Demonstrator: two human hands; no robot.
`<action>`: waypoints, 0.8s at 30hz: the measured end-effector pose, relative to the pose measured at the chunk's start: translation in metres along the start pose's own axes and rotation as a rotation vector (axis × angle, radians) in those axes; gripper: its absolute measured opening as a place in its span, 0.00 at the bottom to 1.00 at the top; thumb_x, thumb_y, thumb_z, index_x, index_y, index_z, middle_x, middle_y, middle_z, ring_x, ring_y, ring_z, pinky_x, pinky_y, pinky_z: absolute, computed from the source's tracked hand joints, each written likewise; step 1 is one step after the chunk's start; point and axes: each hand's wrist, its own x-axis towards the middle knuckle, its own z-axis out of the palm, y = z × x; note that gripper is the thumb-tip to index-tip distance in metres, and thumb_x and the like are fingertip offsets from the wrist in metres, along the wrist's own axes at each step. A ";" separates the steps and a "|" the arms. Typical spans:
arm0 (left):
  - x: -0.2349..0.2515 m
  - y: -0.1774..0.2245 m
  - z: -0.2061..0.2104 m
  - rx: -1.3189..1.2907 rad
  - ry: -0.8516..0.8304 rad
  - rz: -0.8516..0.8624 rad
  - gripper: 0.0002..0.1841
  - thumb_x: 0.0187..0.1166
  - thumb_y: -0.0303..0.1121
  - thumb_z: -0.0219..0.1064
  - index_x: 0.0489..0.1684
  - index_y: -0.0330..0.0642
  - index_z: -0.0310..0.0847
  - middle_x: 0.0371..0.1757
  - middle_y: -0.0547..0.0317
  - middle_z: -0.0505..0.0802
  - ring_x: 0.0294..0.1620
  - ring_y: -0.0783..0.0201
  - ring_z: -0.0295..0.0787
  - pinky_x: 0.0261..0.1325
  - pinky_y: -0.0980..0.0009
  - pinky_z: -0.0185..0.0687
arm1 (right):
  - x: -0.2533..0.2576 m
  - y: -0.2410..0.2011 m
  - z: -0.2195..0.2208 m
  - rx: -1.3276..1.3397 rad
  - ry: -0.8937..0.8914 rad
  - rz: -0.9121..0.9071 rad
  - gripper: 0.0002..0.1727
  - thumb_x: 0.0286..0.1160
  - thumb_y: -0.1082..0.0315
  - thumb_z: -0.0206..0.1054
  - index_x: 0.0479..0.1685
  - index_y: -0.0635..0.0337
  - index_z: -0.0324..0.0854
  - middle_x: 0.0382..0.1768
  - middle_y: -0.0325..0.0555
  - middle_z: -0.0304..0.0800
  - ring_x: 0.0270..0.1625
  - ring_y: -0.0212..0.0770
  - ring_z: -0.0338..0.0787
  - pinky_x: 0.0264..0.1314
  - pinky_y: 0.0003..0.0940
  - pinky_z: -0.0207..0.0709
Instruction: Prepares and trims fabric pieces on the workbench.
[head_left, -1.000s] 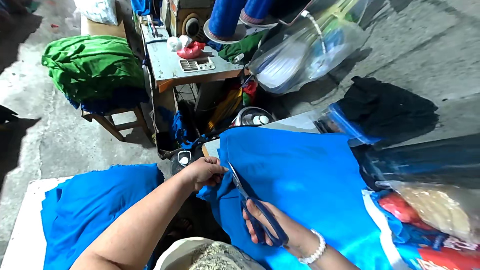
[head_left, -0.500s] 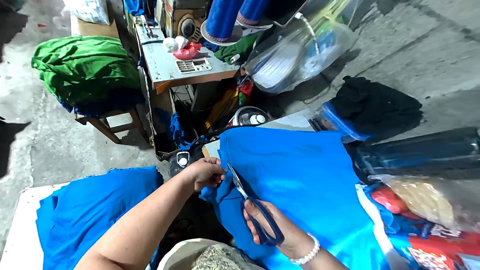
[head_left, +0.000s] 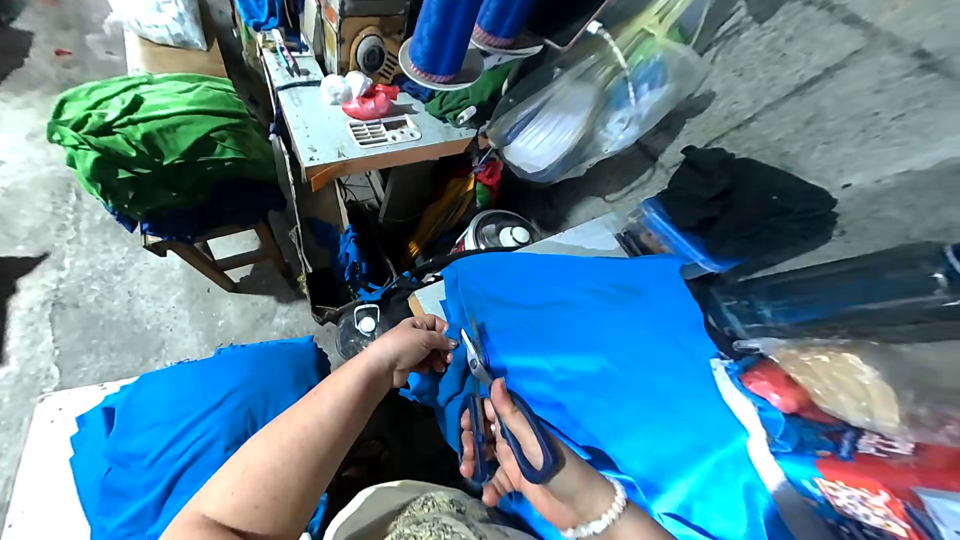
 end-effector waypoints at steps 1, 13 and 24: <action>0.001 0.000 0.000 0.000 -0.002 0.004 0.02 0.88 0.26 0.58 0.44 0.42 0.74 0.23 0.64 0.82 0.20 0.75 0.76 0.26 0.82 0.73 | 0.001 -0.001 0.001 0.007 0.013 0.003 0.32 0.90 0.37 0.35 0.45 0.55 0.72 0.27 0.38 0.85 0.31 0.37 0.92 0.26 0.30 0.86; 0.025 0.020 -0.007 0.048 -0.066 -0.080 0.19 0.93 0.52 0.51 0.44 0.45 0.73 0.18 0.69 0.77 0.15 0.77 0.73 0.21 0.82 0.71 | -0.005 0.016 -0.001 -0.002 0.094 -0.072 0.24 0.95 0.50 0.39 0.38 0.56 0.74 0.19 0.35 0.82 0.20 0.32 0.87 0.26 0.25 0.85; 0.029 0.031 -0.006 0.162 0.004 -0.096 0.06 0.88 0.33 0.61 0.48 0.40 0.75 0.20 0.65 0.78 0.13 0.77 0.68 0.16 0.84 0.62 | -0.007 0.018 -0.004 -0.031 -0.007 -0.011 0.28 0.92 0.43 0.36 0.41 0.54 0.74 0.23 0.35 0.85 0.27 0.34 0.91 0.29 0.27 0.86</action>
